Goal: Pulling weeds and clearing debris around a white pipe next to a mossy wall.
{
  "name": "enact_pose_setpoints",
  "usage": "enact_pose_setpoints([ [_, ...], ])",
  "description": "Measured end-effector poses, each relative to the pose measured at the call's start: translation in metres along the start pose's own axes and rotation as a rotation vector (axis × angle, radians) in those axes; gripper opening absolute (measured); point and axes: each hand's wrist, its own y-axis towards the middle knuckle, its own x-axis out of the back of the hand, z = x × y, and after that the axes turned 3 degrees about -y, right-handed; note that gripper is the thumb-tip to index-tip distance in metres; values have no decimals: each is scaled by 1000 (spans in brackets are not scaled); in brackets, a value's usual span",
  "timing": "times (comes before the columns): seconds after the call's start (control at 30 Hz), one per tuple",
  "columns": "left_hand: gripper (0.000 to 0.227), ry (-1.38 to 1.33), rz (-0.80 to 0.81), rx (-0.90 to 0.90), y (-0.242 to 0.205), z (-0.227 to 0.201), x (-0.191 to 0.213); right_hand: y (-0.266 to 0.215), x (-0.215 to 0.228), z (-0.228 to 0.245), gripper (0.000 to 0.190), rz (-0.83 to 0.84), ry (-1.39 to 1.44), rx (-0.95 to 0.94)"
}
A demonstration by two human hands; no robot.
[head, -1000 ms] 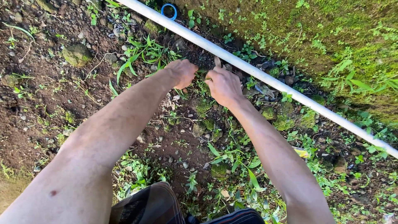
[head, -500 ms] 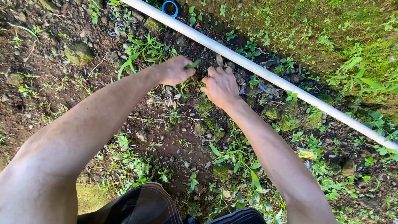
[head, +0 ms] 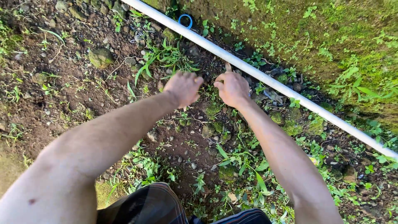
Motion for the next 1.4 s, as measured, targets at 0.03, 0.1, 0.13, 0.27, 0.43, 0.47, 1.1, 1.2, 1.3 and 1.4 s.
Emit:
enact_pose_setpoints([
  [0.03, 56, -1, -5, -2, 9, -4, -11, 8, -7, -13, 16, -3, -4, -2],
  [0.1, 49, -111, -8, -37, 28, -15, -32, 24, -20, -41, 12, -236, 86, 179],
  [0.13, 49, -112, -14, -42, 35, -13, -37, 20, -7, -28, 12, -239, 80, 176],
  [0.27, 40, -169, 35, -46, 57, -7, -52, 21, 12, -6, 34, -141, 520, 131],
  [0.43, 24, -276, -40, 5, 41, 11, -46, 6, 21, 20, 52, -160, 470, 207],
  [0.47, 24, -299, 2, 25, 40, 15, -45, 5, 12, 16, 39, -90, 254, 166],
  [1.1, 36, 79, 101, -228, 27, 4, -34, -10, -36, -24, 11, -53, -26, 243],
  [1.2, 35, 109, 135, -235, 22, 3, -27, -7, -25, -23, 10, -139, 78, 254],
  [1.3, 34, 73, 132, -208, 31, 5, -38, -1, -20, -16, 11, -95, 198, 142],
  [1.4, 34, 36, 103, -189, 34, 7, -45, 10, -32, -19, 10, -152, 305, 273],
])
